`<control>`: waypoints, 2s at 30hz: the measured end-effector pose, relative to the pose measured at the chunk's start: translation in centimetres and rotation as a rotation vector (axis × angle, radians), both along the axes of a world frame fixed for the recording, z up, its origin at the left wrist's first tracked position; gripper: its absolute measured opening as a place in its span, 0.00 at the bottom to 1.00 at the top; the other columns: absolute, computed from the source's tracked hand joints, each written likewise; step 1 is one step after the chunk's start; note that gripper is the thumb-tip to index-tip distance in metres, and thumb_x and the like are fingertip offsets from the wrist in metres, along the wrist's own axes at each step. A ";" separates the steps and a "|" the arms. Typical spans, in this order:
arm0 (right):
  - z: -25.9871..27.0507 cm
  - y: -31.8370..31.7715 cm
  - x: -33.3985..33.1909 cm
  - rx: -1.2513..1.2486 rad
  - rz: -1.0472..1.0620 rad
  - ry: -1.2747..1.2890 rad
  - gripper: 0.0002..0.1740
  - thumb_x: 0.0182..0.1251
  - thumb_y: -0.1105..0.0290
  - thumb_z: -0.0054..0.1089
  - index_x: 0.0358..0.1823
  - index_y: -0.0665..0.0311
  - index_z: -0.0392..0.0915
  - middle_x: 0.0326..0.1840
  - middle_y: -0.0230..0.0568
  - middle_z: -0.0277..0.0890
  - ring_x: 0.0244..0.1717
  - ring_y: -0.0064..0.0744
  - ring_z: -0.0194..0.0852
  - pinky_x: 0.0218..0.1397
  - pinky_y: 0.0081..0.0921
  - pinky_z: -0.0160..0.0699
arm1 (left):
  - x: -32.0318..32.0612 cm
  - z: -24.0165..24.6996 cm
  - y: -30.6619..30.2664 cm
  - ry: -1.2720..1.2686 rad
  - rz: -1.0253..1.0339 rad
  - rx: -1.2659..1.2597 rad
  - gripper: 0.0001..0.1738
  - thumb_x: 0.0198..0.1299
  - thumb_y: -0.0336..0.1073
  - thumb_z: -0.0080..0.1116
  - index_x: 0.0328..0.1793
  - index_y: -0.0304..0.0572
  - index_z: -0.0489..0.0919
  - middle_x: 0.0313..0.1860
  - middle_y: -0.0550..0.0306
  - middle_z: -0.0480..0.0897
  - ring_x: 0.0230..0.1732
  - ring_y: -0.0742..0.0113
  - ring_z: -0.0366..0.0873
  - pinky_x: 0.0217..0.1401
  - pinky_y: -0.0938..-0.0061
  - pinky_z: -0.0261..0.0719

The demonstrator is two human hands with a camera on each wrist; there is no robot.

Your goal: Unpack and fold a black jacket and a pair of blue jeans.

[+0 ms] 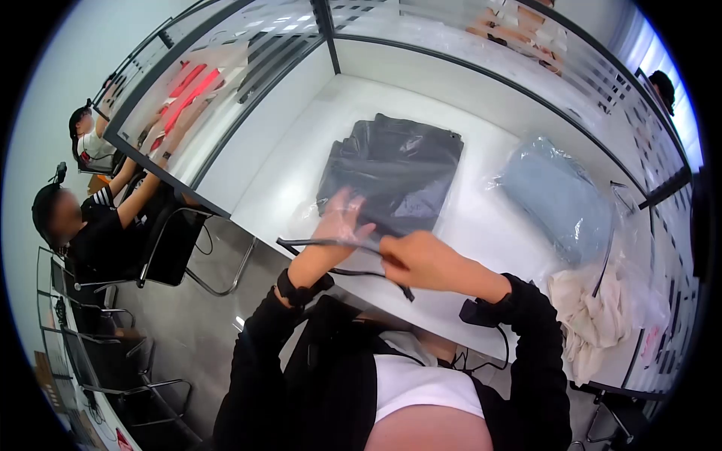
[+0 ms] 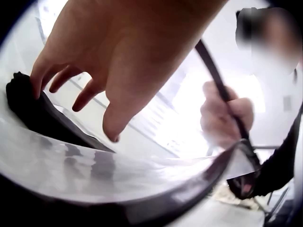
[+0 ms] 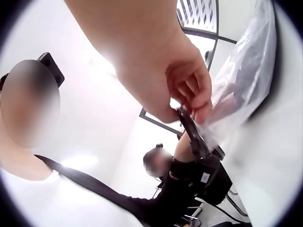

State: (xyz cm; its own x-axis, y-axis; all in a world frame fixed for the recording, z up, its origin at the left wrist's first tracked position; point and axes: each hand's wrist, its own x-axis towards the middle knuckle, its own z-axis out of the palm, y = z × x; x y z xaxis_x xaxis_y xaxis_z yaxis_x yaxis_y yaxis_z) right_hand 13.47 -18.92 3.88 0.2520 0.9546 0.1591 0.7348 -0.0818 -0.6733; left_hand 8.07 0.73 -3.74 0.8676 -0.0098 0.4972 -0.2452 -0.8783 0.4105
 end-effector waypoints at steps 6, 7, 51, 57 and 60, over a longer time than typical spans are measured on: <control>0.9 0.3 5.3 -0.162 0.155 0.144 0.21 0.58 0.51 0.55 0.26 0.64 0.75 0.21 0.43 0.76 0.24 0.43 0.75 0.29 0.32 0.72 | 1.7 3.0 1.2 0.756 0.381 0.284 0.63 0.33 0.60 0.68 0.73 0.62 0.41 0.69 0.30 0.38 0.69 0.29 0.37 0.59 0.32 0.48; 0.7 0.8 7.5 -0.212 -0.052 0.062 0.18 0.57 0.54 0.56 0.27 0.64 0.75 0.21 0.43 0.76 0.23 0.42 0.75 0.29 0.31 0.72 | 2.0 3.0 1.6 0.799 0.356 0.215 0.63 0.32 0.61 0.69 0.72 0.64 0.40 0.69 0.30 0.38 0.68 0.28 0.37 0.59 0.32 0.48; 8.7 -39.7 22.5 -0.792 -1.404 -1.128 0.26 0.58 0.62 0.55 0.58 0.60 0.64 0.45 0.51 0.72 0.49 0.44 0.71 0.49 0.31 0.71 | 5.6 9.6 -1.3 0.294 -0.631 0.420 0.25 0.42 0.30 0.62 0.49 0.42 0.69 0.52 0.52 0.67 0.51 0.56 0.68 0.48 0.71 0.73; 10.8 -23.4 15.2 -0.093 -0.994 -0.934 0.15 0.58 0.66 0.54 0.47 0.61 0.71 0.42 0.41 0.73 0.39 0.35 0.73 0.41 0.29 0.73 | 4.9 8.7 -3.5 0.115 -0.544 0.479 0.19 0.42 0.30 0.61 0.44 0.42 0.74 0.41 0.56 0.70 0.44 0.61 0.71 0.40 0.74 0.74; 9.7 -16.1 11.8 -0.041 -0.692 -0.570 0.10 0.57 0.71 0.55 0.40 0.64 0.72 0.33 0.35 0.75 0.27 0.28 0.71 0.33 0.22 0.71 | 5.7 11.0 -1.5 -0.094 -0.415 0.593 0.05 0.44 0.27 0.49 0.30 0.38 0.73 0.31 0.56 0.67 0.37 0.63 0.70 0.37 0.74 0.72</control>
